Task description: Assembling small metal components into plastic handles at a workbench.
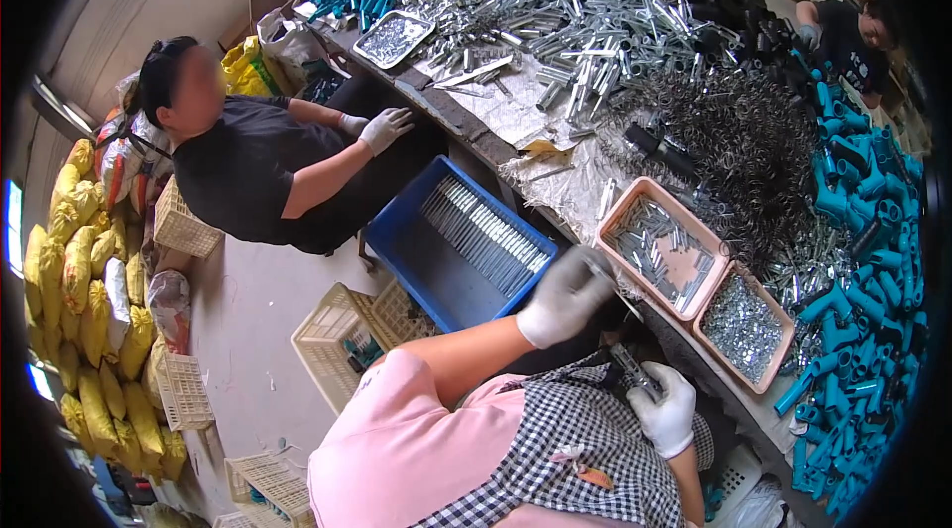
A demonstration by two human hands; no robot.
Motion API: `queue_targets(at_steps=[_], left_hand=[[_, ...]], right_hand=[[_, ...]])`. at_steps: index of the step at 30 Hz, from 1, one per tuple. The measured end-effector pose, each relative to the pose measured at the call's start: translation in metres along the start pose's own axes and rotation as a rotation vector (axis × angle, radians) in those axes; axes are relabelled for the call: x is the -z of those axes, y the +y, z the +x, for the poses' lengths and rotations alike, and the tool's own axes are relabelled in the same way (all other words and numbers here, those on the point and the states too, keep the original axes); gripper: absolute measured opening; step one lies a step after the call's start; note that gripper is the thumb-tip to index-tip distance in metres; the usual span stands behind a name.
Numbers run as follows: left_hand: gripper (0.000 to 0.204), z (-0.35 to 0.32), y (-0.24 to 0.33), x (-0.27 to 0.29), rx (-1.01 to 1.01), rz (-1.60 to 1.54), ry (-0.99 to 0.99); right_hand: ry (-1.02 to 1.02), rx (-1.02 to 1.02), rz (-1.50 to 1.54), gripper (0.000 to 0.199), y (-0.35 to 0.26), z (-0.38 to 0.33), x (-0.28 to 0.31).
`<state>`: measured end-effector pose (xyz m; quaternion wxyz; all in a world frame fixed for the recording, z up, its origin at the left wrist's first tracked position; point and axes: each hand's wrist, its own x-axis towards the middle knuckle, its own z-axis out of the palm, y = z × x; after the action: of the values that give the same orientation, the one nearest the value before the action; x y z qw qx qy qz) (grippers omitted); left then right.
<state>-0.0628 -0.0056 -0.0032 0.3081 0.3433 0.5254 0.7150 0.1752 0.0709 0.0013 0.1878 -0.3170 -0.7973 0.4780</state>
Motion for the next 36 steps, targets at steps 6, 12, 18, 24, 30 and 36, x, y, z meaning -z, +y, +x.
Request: queue_targets(at_steps=[6,12,18,24,30,36], left_hand=[[0.016,-0.029,-0.008,-0.047,0.006,0.25,-0.417],[0.018,-0.037,-0.011,-0.06,-0.126,0.413,-0.323],[0.027,-0.015,-0.004,-0.059,0.537,0.169,-0.207],[0.025,-0.03,-0.008,-0.065,0.515,0.326,-0.319],[0.034,-0.033,-0.004,-0.068,0.161,0.478,-0.302],[0.029,-0.023,0.001,-0.066,-0.072,0.411,-0.3]], right_hand=[[-0.01,0.056,-0.029,0.041,-0.011,-0.003,0.007],[0.044,0.187,-0.281,0.045,-0.012,-0.007,0.013],[0.058,0.692,-0.747,0.042,-0.015,-0.004,0.027],[0.004,0.725,-0.648,0.041,-0.015,0.001,0.015],[-0.046,0.315,-0.469,0.032,-0.027,0.002,0.0],[-0.039,0.287,-0.292,0.026,-0.031,0.01,0.011]])
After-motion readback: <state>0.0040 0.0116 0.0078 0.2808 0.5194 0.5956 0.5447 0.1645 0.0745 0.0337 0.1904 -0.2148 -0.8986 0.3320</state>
